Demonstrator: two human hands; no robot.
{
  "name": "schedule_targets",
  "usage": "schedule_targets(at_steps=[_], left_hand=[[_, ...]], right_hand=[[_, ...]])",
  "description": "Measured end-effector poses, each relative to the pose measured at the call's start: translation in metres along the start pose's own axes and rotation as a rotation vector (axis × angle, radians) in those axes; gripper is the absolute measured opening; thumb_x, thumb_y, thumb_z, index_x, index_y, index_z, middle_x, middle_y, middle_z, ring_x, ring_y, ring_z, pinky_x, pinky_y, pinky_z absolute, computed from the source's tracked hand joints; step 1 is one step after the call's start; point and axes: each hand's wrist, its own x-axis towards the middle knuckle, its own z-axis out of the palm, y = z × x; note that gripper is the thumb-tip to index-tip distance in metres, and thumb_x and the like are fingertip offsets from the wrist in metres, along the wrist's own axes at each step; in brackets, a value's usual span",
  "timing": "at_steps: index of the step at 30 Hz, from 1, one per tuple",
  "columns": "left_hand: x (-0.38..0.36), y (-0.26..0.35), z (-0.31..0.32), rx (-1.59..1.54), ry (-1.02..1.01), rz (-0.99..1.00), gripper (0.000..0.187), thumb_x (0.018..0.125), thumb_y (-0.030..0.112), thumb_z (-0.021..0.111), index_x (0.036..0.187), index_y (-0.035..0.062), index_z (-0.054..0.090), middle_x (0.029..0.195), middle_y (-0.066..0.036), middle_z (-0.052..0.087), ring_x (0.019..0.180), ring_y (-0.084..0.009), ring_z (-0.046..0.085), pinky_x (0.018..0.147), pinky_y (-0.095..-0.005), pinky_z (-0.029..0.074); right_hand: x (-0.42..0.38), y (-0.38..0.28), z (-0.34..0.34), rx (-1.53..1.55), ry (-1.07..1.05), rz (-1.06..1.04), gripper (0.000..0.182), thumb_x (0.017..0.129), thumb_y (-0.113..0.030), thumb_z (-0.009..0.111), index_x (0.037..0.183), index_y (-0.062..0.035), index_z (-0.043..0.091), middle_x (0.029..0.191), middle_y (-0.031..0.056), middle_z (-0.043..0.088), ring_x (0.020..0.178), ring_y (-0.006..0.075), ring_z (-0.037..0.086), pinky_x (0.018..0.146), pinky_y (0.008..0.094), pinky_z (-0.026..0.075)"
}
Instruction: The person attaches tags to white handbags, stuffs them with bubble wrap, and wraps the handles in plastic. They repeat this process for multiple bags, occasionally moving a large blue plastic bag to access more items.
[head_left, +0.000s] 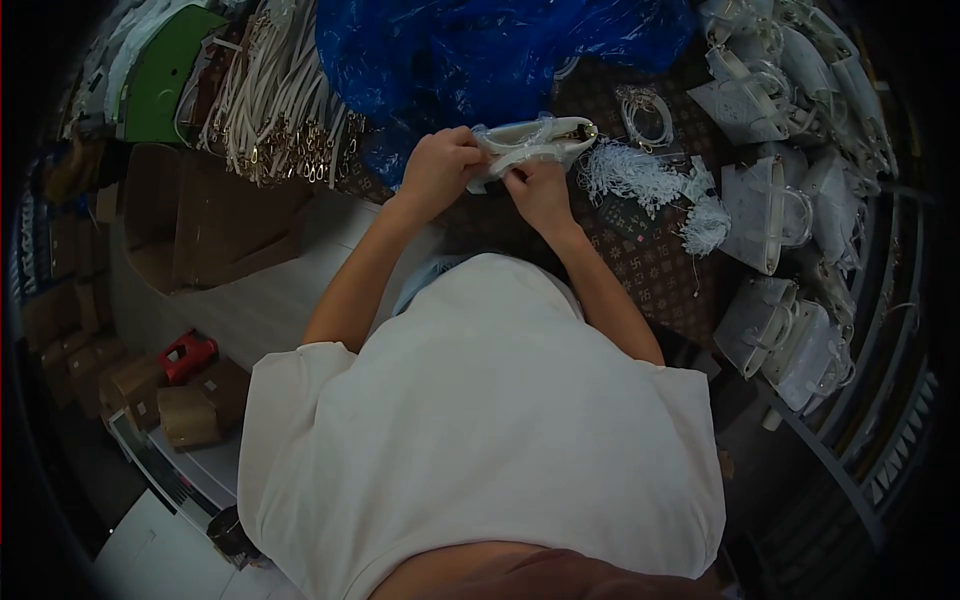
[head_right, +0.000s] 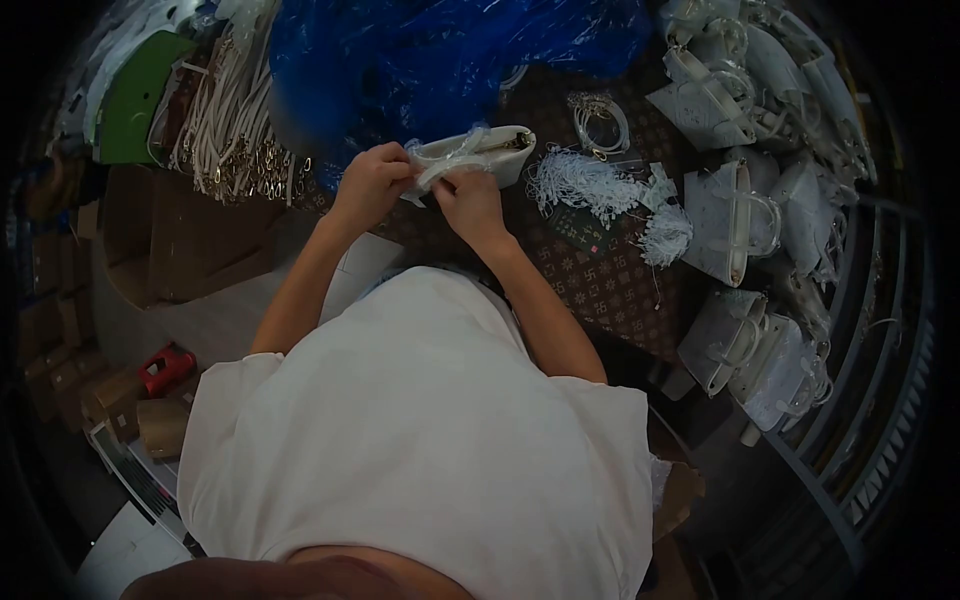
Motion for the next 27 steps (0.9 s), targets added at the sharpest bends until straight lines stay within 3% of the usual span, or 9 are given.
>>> schedule_targets(at_steps=[5,7,10,14,17,19,20,22,27], left_hand=[[-0.005,0.005,-0.004,0.039,0.08,0.047,0.002,0.069,0.006,0.065,0.07,0.0054,0.063,0.074,-0.006,0.056,0.067,-0.0245,0.053,0.059,-0.0343,0.044],[-0.017,0.015,-0.017,0.12,0.139,-0.066,0.002,0.07,0.005,0.065,0.071,0.0054,0.063,0.073,-0.007,0.054,0.068,-0.0249,0.053,0.059,-0.0342,0.044],[-0.045,0.024,-0.019,0.146,0.106,-0.151,0.005,0.071,0.005,0.065,0.074,0.0025,0.062,0.073,-0.01,0.054,0.065,-0.0251,0.055,0.057,-0.0334,0.044],[-0.072,0.027,0.019,0.017,0.022,-0.243,0.007,0.071,0.005,0.064,0.077,0.0031,0.063,0.073,-0.01,0.054,0.065,-0.0245,0.055,0.057,-0.0315,0.044],[-0.07,0.021,0.031,-0.218,-0.004,-0.448,0.015,0.073,0.007,0.064,0.087,0.0036,0.064,0.076,-0.008,0.061,0.065,-0.0221,0.059,0.056,-0.0288,0.045],[-0.065,0.021,0.027,-0.774,-0.123,-0.866,0.019,0.077,0.01,0.064,0.095,0.0022,0.063,0.084,-0.007,0.065,0.066,-0.0154,0.061,0.06,-0.0244,0.047],[-0.063,0.024,0.025,-0.778,-0.121,-0.871,0.019,0.077,0.01,0.064,0.095,0.0022,0.063,0.084,-0.007,0.065,0.066,-0.0154,0.061,0.06,-0.0244,0.047],[-0.059,0.03,0.015,-1.141,-0.103,-1.003,0.016,0.081,0.013,0.063,0.093,0.0016,0.063,0.089,-0.006,0.065,0.068,-0.0104,0.06,0.061,-0.0223,0.047],[-0.051,0.046,0.012,-1.254,-0.037,-1.029,0.015,0.083,0.014,0.062,0.092,0.0024,0.064,0.086,-0.004,0.065,0.072,-0.009,0.059,0.064,-0.0206,0.046]], right_hand=[[-0.007,-0.005,-0.007,0.073,0.069,0.016,0.012,0.077,-0.01,0.06,0.082,0.0004,0.063,0.069,0.0183,0.061,0.061,0.0299,0.06,0.057,0.0345,0.047],[-0.017,0.0,-0.009,0.32,0.142,0.005,0.012,0.079,-0.008,0.062,0.088,0.0001,0.062,0.065,0.0106,0.062,0.053,0.0176,0.057,0.052,0.0284,0.045],[-0.038,0.016,-0.015,0.433,0.072,0.133,0.014,0.08,-0.009,0.063,0.091,-0.0005,0.061,0.064,0.0072,0.061,0.055,0.013,0.055,0.052,0.0262,0.045],[-0.043,0.029,-0.006,0.206,0.012,0.244,0.014,0.076,-0.008,0.065,0.088,0.0002,0.062,0.065,0.0123,0.06,0.056,0.0182,0.058,0.053,0.0274,0.045],[-0.044,0.029,-0.005,0.114,-0.034,0.275,0.016,0.076,-0.009,0.066,0.089,-0.0001,0.062,0.065,0.0123,0.06,0.055,0.0153,0.057,0.052,0.0269,0.045],[-0.047,0.024,-0.012,0.178,-0.103,0.382,0.016,0.077,-0.009,0.065,0.09,0.0002,0.063,0.068,0.0119,0.061,0.057,0.0138,0.057,0.054,0.0261,0.045],[-0.049,0.023,-0.014,0.176,-0.109,0.383,0.016,0.077,-0.009,0.065,0.09,0.0002,0.063,0.068,0.0119,0.061,0.057,0.0138,0.057,0.054,0.0261,0.045],[-0.051,0.02,-0.016,0.624,-0.158,0.477,0.017,0.078,-0.006,0.063,0.093,0.001,0.062,0.073,0.0114,0.061,0.061,0.0141,0.058,0.055,0.0253,0.045],[-0.05,-0.013,-0.025,0.454,-0.078,0.128,0.017,0.078,-0.001,0.059,0.095,0.0015,0.059,0.076,0.0108,0.061,0.063,0.0158,0.059,0.057,0.0249,0.046]])
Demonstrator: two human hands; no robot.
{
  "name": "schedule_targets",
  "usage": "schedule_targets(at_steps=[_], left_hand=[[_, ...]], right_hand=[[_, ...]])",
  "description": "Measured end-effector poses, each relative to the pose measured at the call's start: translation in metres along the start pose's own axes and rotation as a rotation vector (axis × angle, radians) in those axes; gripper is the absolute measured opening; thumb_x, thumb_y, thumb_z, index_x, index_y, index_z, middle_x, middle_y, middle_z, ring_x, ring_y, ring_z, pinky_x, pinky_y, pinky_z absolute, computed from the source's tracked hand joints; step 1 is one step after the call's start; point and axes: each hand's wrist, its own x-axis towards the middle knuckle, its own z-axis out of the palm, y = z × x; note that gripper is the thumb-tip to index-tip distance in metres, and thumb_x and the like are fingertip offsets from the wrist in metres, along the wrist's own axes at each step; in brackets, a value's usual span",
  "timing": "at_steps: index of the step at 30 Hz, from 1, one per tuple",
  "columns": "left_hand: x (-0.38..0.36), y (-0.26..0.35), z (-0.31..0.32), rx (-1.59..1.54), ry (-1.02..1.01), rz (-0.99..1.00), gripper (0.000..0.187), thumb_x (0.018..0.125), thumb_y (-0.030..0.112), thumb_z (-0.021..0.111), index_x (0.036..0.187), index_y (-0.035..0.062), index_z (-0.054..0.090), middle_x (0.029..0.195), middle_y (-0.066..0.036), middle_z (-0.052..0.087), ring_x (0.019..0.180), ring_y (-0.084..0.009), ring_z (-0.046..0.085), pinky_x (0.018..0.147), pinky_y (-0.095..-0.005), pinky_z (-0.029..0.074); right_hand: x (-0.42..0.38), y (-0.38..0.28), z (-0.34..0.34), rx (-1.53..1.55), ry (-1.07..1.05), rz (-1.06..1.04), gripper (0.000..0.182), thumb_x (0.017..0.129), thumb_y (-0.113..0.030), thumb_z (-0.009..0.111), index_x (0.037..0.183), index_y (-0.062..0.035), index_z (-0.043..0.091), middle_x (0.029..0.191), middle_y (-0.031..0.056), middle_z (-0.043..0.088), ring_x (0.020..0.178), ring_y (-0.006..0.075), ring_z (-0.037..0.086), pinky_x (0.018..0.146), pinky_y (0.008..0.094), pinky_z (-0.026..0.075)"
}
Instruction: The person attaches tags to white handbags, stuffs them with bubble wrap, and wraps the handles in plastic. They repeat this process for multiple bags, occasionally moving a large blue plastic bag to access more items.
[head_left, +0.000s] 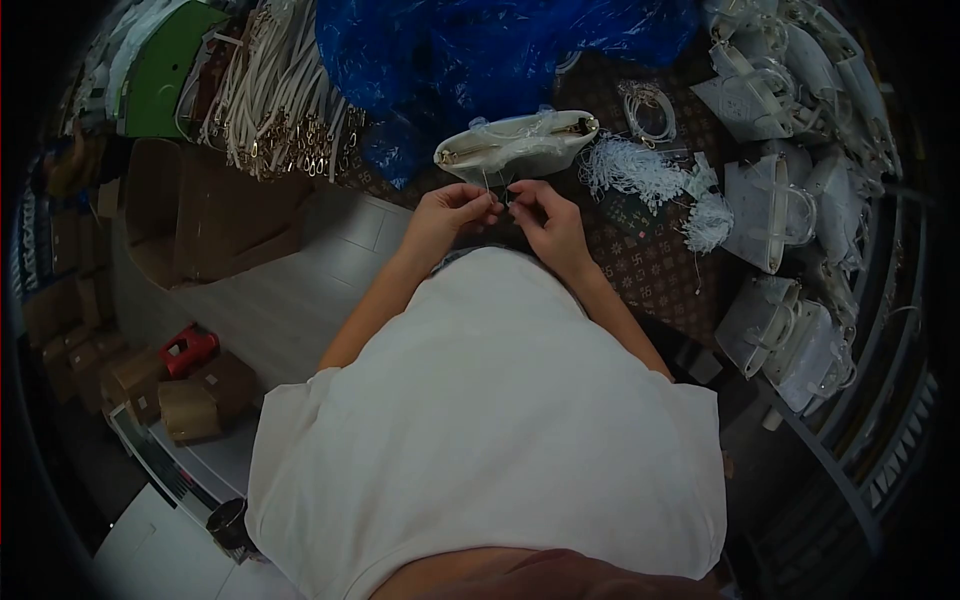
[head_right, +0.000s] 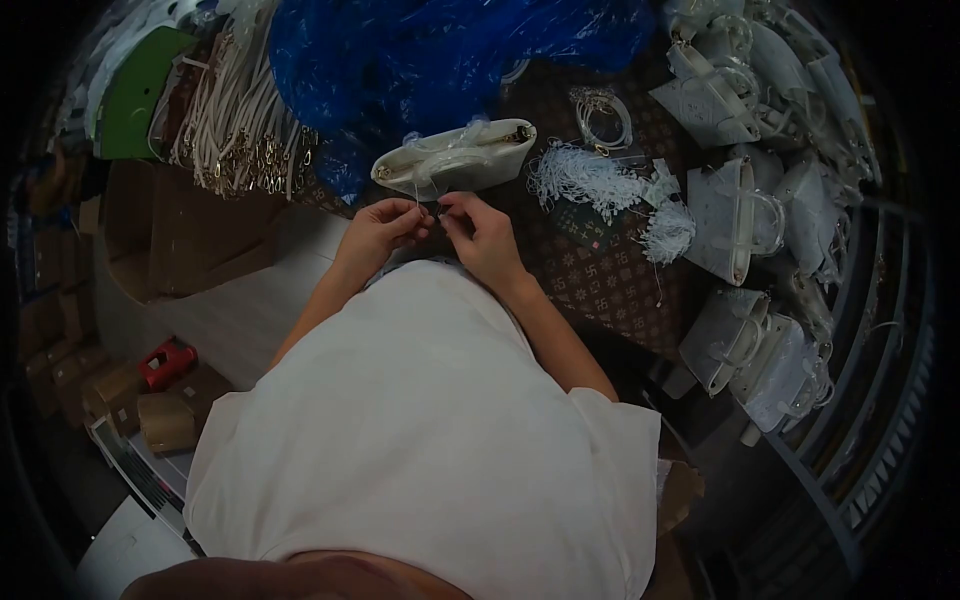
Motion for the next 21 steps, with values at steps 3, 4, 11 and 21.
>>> schedule_targets(at_steps=[3,4,11,21], left_hand=[[0.001,-0.001,0.001,0.016,0.002,0.055,0.015,0.084,0.014,0.061,0.093,0.0023,0.062,0.085,-0.002,0.063,0.075,-0.0084,0.056,0.067,-0.0203,0.043],[0.001,-0.001,0.001,0.019,-0.001,0.059,0.014,0.085,0.013,0.06,0.094,0.0021,0.061,0.085,-0.001,0.061,0.076,-0.0086,0.054,0.069,-0.0205,0.042],[0.002,-0.007,0.006,-0.106,-0.026,0.08,0.014,0.084,0.014,0.061,0.09,0.0023,0.064,0.081,0.0,0.061,0.07,-0.0051,0.05,0.065,-0.0185,0.039],[0.005,-0.009,0.005,-0.607,-0.2,-0.262,0.015,0.084,0.01,0.059,0.097,0.0044,0.059,0.089,-0.005,0.06,0.08,-0.0139,0.056,0.074,-0.0276,0.047]], right_hand=[[-0.001,-0.007,0.005,-0.075,-0.005,-0.112,0.017,0.078,0.001,0.058,0.095,0.0009,0.057,0.076,0.0108,0.061,0.064,0.0171,0.059,0.056,0.0251,0.046],[-0.001,-0.008,0.007,-0.071,0.001,-0.132,0.017,0.077,0.001,0.059,0.094,0.0007,0.057,0.075,0.0108,0.061,0.064,0.0177,0.059,0.056,0.0253,0.046],[0.001,-0.008,0.012,-0.059,0.036,-0.162,0.015,0.077,0.002,0.059,0.091,0.0006,0.057,0.077,0.0108,0.061,0.066,0.0178,0.061,0.058,0.0253,0.047],[0.002,-0.011,0.015,-0.18,0.134,-0.285,0.012,0.077,0.003,0.058,0.089,0.0003,0.058,0.076,0.0103,0.06,0.064,0.0167,0.06,0.056,0.0243,0.047]])
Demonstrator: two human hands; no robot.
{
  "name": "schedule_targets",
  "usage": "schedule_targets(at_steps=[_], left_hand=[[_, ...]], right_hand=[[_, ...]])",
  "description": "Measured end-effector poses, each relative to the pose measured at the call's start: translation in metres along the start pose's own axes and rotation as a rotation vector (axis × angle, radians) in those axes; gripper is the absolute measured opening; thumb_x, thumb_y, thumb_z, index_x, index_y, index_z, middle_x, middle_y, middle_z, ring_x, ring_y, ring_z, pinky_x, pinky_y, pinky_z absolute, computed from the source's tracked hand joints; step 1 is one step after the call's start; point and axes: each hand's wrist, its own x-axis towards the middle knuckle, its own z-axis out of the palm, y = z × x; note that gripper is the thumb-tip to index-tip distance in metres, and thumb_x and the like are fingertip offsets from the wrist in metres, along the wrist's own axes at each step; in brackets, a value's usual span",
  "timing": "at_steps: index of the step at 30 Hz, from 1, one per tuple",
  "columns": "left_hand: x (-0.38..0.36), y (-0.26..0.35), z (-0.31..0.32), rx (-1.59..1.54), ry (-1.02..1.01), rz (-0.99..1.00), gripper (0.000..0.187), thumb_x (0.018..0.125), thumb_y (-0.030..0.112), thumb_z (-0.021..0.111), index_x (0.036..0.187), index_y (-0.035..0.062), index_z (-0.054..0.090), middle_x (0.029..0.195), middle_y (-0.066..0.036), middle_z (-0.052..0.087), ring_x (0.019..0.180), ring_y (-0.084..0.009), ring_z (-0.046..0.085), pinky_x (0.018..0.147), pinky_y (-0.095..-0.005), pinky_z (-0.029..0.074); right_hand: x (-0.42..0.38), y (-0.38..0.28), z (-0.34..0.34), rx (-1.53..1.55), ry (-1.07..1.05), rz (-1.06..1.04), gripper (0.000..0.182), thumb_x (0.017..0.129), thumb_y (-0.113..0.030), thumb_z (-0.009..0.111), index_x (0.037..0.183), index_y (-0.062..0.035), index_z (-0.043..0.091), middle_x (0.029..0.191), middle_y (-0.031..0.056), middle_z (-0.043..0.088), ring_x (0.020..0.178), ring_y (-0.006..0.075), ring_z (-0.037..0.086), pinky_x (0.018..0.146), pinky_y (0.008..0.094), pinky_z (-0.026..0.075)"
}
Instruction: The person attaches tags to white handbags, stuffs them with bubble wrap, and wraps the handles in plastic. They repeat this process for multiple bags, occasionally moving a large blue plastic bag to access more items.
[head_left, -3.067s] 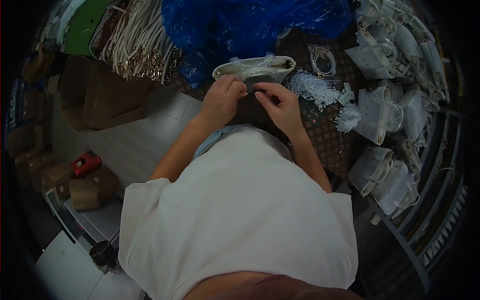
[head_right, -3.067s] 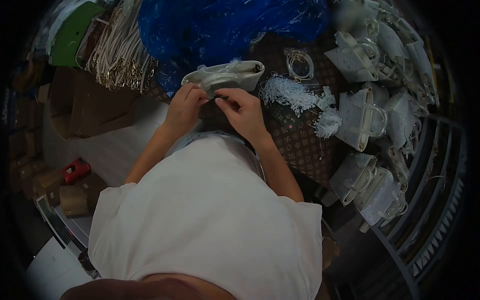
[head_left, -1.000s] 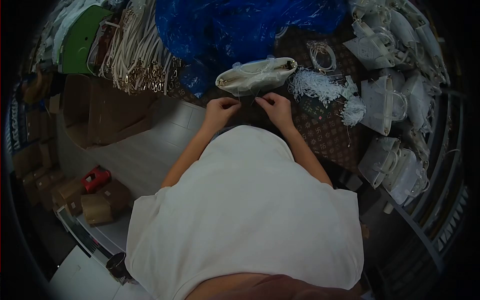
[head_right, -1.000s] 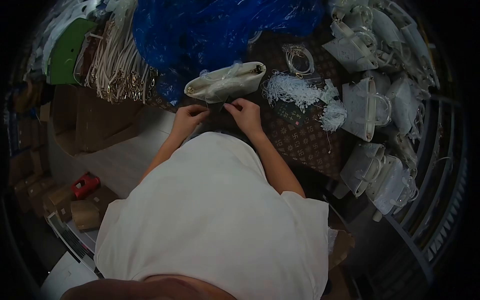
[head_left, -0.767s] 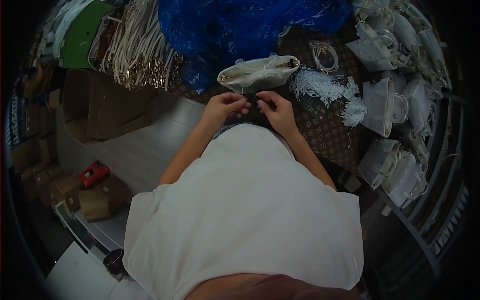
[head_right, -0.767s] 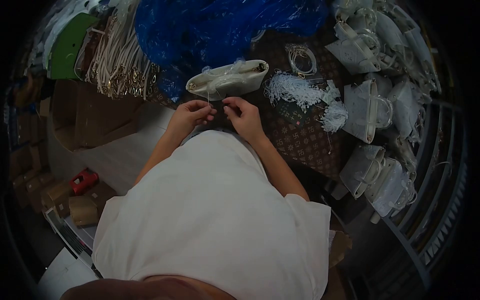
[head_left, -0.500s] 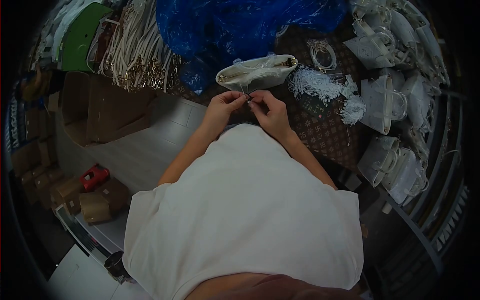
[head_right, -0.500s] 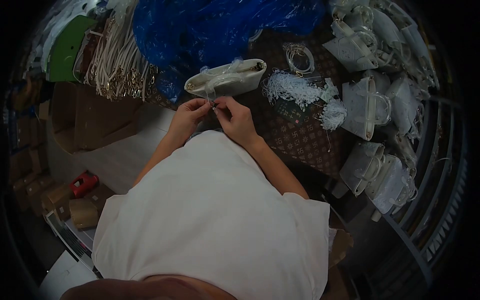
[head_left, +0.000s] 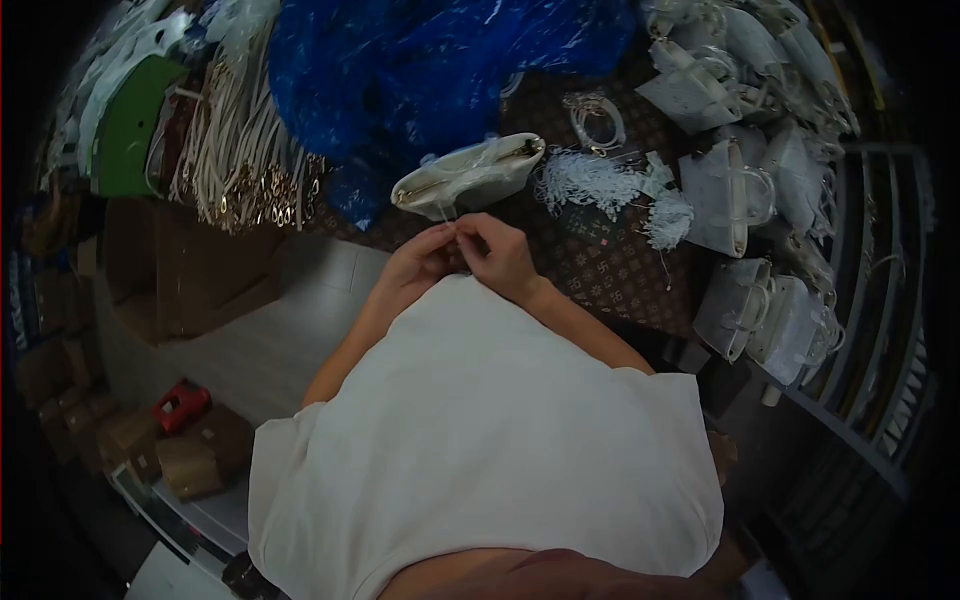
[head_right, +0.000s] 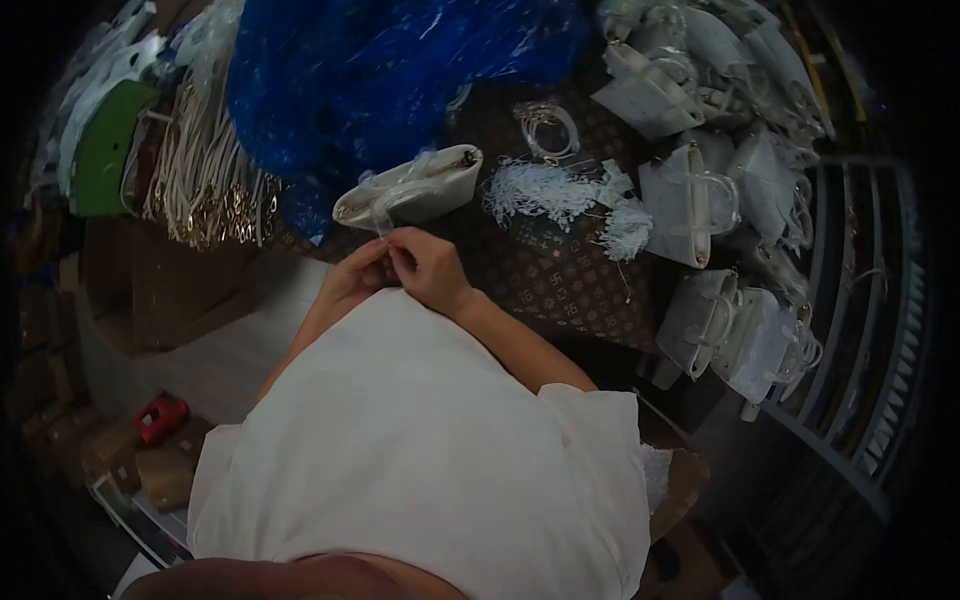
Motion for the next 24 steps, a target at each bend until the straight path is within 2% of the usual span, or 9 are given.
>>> schedule_targets(at_steps=[1,5,9,11,12,14,15,18,24], left_hand=[[0.002,0.0,-0.006,-0.225,-0.045,-0.16,0.014,0.083,0.009,0.059,0.097,0.0056,0.058,0.09,-0.006,0.059,0.083,-0.0163,0.056,0.076,-0.0299,0.048],[0.014,0.002,-0.012,-0.346,0.047,-0.278,0.01,0.083,0.006,0.058,0.092,0.0071,0.057,0.088,-0.006,0.058,0.083,-0.0175,0.056,0.077,-0.0306,0.048],[0.016,0.002,-0.015,-0.227,-0.07,-0.14,0.012,0.083,0.007,0.058,0.095,0.0066,0.056,0.093,-0.006,0.058,0.08,-0.0154,0.054,0.075,-0.0294,0.047],[0.015,0.005,-0.021,-0.119,-0.164,-0.107,0.013,0.083,0.008,0.058,0.096,0.0064,0.056,0.094,-0.006,0.058,0.079,-0.0147,0.054,0.074,-0.0288,0.046],[0.011,0.006,-0.023,-0.1,-0.098,-0.068,0.013,0.083,0.009,0.059,0.095,0.0067,0.056,0.093,-0.006,0.058,0.079,-0.0143,0.054,0.073,-0.0282,0.046],[0.009,0.013,-0.032,-0.071,-0.057,-0.029,0.013,0.083,0.011,0.06,0.095,0.0071,0.056,0.092,-0.005,0.058,0.08,-0.014,0.054,0.072,-0.0276,0.045],[0.01,0.018,-0.045,0.027,-0.037,0.022,0.013,0.083,0.012,0.06,0.095,0.008,0.056,0.091,-0.004,0.058,0.079,-0.0135,0.054,0.072,-0.0272,0.045],[0.015,0.028,-0.079,0.133,-0.02,0.083,0.011,0.083,0.013,0.06,0.093,0.0097,0.056,0.089,-0.002,0.059,0.077,-0.0126,0.053,0.07,-0.0265,0.044],[0.003,0.042,-0.09,0.09,0.026,0.153,0.007,0.084,0.011,0.059,0.09,0.0111,0.055,0.085,-0.001,0.06,0.073,-0.0117,0.054,0.067,-0.0254,0.044]], right_hand=[[0.001,0.0,0.0,0.01,-0.022,-0.037,0.011,0.078,0.002,0.058,0.089,0.0,0.058,0.076,0.0104,0.06,0.065,0.0177,0.06,0.056,0.0253,0.047],[0.006,0.007,-0.002,-0.035,-0.083,-0.171,0.009,0.078,0.001,0.059,0.087,-0.0003,0.058,0.078,0.012,0.061,0.064,0.0217,0.061,0.054,0.0283,0.047],[0.007,0.01,-0.007,0.073,-0.096,-0.074,0.01,0.077,-0.002,0.062,0.086,-0.0006,0.058,0.077,0.0132,0.06,0.063,0.0237,0.06,0.054,0.0296,0.047],[0.013,0.019,-0.023,-0.071,-0.148,0.018,0.014,0.074,-0.005,0.066,0.086,-0.0016,0.058,0.072,0.0127,0.058,0.059,0.0252,0.058,0.052,0.0296,0.046],[0.016,0.021,-0.034,-0.078,-0.144,0.011,0.014,0.074,-0.005,0.066,0.086,-0.0016,0.058,0.072,0.0127,0.058,0.059,0.0252,0.058,0.052,0.0296,0.046],[0.026,0.023,-0.055,-0.478,0.01,0.146,0.021,0.07,-0.008,0.07,0.087,-0.0039,0.058,0.077,0.0109,0.058,0.067,0.0263,0.058,0.056,0.0305,0.046],[0.032,0.024,-0.058,-0.49,0.022,0.14,0.021,0.07,-0.008,0.07,0.087,-0.0039,0.058,0.077,0.0109,0.058,0.067,0.0263,0.058,0.056,0.0305,0.046],[0.053,0.031,-0.056,-0.608,-0.095,-0.281,0.017,0.062,-0.009,0.069,0.075,-0.0062,0.058,0.085,0.0086,0.055,0.086,0.0281,0.053,0.073,0.0388,0.042],[0.07,0.057,-0.061,-0.597,-0.286,-0.33,0.016,0.063,-0.011,0.067,0.071,-0.004,0.055,0.082,0.0093,0.054,0.081,0.0287,0.053,0.072,0.0396,0.042]])
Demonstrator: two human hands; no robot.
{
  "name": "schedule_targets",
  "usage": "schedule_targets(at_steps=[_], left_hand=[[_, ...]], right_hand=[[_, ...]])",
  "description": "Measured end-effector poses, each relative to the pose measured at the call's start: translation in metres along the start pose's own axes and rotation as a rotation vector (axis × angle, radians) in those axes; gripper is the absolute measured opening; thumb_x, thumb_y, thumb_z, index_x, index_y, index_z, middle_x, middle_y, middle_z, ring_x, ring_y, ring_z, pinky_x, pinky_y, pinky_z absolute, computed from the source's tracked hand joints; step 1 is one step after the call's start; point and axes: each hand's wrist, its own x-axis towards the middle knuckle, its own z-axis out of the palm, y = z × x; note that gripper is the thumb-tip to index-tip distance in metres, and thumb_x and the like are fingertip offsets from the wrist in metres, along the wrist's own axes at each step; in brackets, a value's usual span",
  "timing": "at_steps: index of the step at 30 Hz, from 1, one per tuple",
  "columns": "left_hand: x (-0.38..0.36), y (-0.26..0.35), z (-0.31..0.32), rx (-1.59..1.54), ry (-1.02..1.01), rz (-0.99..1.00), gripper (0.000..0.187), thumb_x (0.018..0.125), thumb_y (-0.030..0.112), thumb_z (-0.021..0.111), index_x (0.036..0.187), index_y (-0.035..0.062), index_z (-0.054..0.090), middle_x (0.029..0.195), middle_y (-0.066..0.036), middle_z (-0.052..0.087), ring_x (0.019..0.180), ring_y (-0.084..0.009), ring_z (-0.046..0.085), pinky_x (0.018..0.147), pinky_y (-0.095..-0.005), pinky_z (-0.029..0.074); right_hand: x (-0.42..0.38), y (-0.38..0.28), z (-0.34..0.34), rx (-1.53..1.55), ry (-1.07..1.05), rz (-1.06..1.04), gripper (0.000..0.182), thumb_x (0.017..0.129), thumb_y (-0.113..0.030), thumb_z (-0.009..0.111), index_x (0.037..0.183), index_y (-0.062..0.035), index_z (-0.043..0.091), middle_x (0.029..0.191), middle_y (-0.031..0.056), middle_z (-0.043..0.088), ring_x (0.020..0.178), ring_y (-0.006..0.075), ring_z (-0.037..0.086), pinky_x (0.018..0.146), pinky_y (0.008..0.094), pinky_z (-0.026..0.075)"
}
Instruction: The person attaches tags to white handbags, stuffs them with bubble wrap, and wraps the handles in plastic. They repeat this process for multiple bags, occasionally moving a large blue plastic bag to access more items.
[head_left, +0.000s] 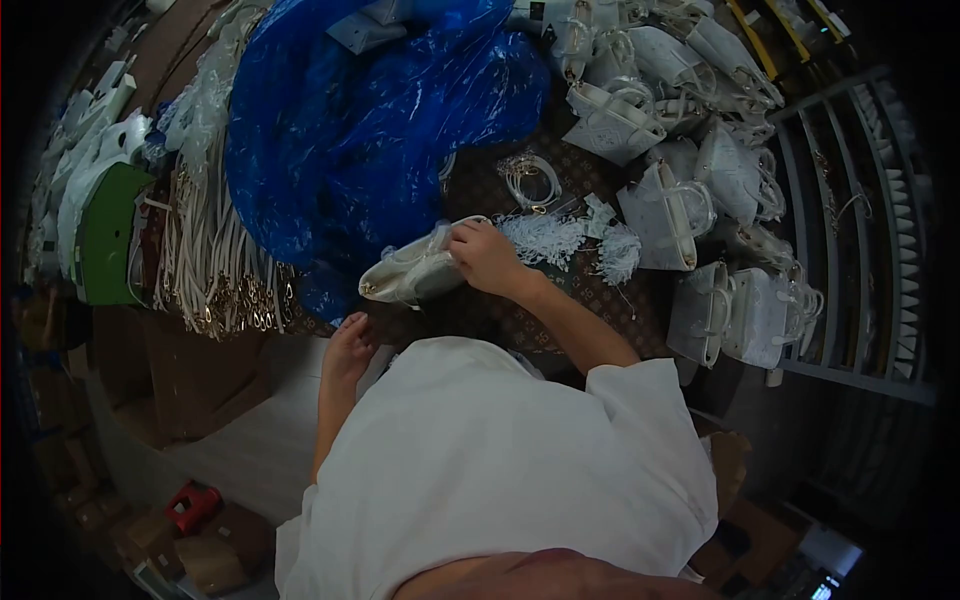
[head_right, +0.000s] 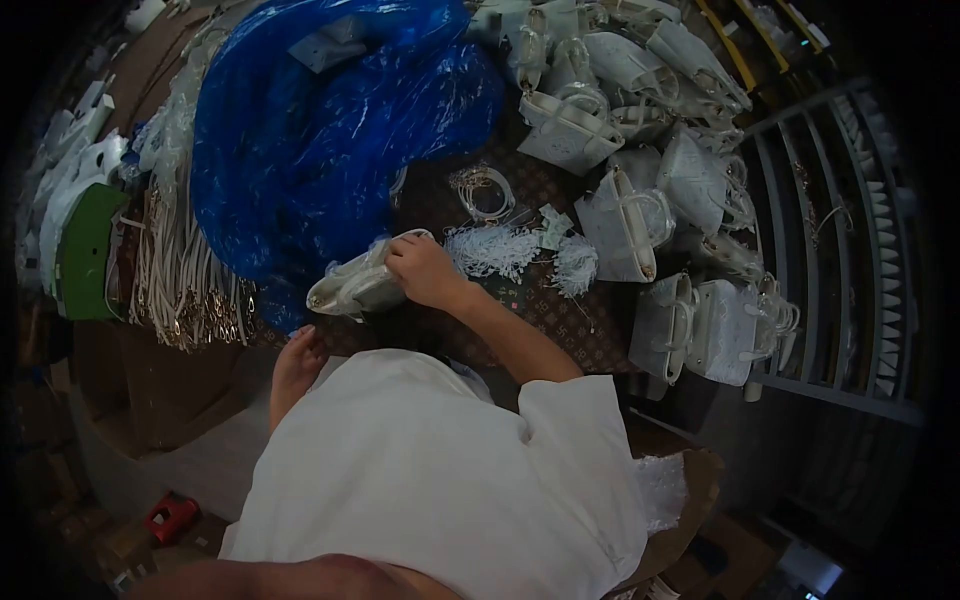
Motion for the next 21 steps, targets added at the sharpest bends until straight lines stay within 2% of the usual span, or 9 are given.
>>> schedule_targets(at_steps=[4,6,7,8,13,15,16,18,21], left_hand=[[-0.002,0.007,-0.002,-0.043,0.166,0.067,0.009,0.082,0.009,0.061,0.088,0.0112,0.055,0.082,-0.002,0.06,0.074,-0.0121,0.055,0.067,-0.0241,0.045],[-0.002,0.004,-0.007,-0.094,0.194,0.092,0.006,0.083,0.009,0.06,0.087,0.0099,0.056,0.081,-0.003,0.061,0.074,-0.0127,0.056,0.066,-0.0236,0.046],[-0.001,0.003,-0.008,-0.155,0.232,0.129,0.003,0.084,0.009,0.059,0.086,0.0086,0.057,0.079,-0.004,0.061,0.073,-0.0133,0.058,0.065,-0.0232,0.047],[-0.002,0.003,-0.007,-0.156,0.227,0.126,0.003,0.084,0.009,0.059,0.086,0.0086,0.057,0.079,-0.004,0.061,0.073,-0.0133,0.058,0.065,-0.0232,0.047],[0.02,0.009,0.003,-0.178,0.312,0.062,0.003,0.084,0.008,0.059,0.086,0.0063,0.058,0.078,-0.005,0.061,0.073,-0.0145,0.058,0.064,-0.0238,0.049],[0.034,0.013,0.014,-0.125,0.29,0.051,0.005,0.082,0.009,0.061,0.086,0.0079,0.057,0.08,-0.004,0.061,0.073,-0.0134,0.057,0.066,-0.0239,0.048],[0.04,0.016,0.019,-0.072,0.262,0.044,0.008,0.081,0.01,0.063,0.085,0.0095,0.057,0.081,-0.004,0.06,0.074,-0.0122,0.056,0.067,-0.024,0.046],[0.047,0.024,0.026,-0.061,0.191,0.042,0.007,0.081,0.011,0.063,0.086,0.0091,0.058,0.081,-0.003,0.06,0.073,-0.0122,0.056,0.067,-0.0241,0.046],[0.041,0.041,0.053,0.047,0.236,0.116,0.009,0.084,0.013,0.06,0.09,0.0082,0.057,0.08,-0.003,0.059,0.072,-0.0116,0.054,0.067,-0.0237,0.046]], right_hand=[[0.003,0.012,-0.084,0.041,0.235,0.329,0.024,0.064,-0.018,0.071,0.073,-0.0018,0.057,0.082,0.0108,0.055,0.078,0.0278,0.056,0.064,0.0367,0.046],[-0.007,0.036,-0.146,0.194,0.3,0.635,0.022,0.073,-0.02,0.071,0.082,-0.0021,0.062,0.081,0.0063,0.06,0.072,0.0136,0.059,0.064,0.0282,0.047],[-0.012,0.042,-0.17,0.322,0.532,0.765,0.024,0.072,-0.021,0.071,0.08,-0.0004,0.063,0.072,0.0099,0.062,0.059,0.0134,0.058,0.056,0.0266,0.045],[-0.018,0.05,-0.203,0.17,0.573,0.871,0.022,0.074,-0.02,0.071,0.081,-0.0005,0.064,0.071,0.0086,0.064,0.063,0.0111,0.058,0.058,0.0262,0.046],[-0.071,0.138,-0.282,0.286,0.95,0.943,0.029,0.073,-0.02,0.071,0.087,0.0039,0.063,0.079,0.0067,0.063,0.067,0.0157,0.059,0.062,0.0264,0.045],[-0.084,0.166,-0.297,0.425,1.121,1.208,0.036,0.074,-0.022,0.071,0.09,0.0079,0.06,0.086,0.012,0.062,0.072,0.0183,0.057,0.067,0.0296,0.044],[-0.097,0.182,-0.298,0.429,1.105,1.215,0.036,0.074,-0.022,0.071,0.09,0.0079,0.06,0.086,0.012,0.062,0.072,0.0183,0.057,0.067,0.0296,0.044],[-0.122,0.222,-0.29,-0.026,0.974,1.462,0.042,0.074,-0.025,0.07,0.093,0.0095,0.058,0.093,0.0159,0.06,0.079,0.0213,0.057,0.072,0.0336,0.044],[-0.135,0.229,-0.28,-0.003,1.053,1.298,0.043,0.075,-0.03,0.069,0.091,0.0081,0.056,0.088,0.0142,0.06,0.077,0.0224,0.055,0.068,0.0345,0.044]])
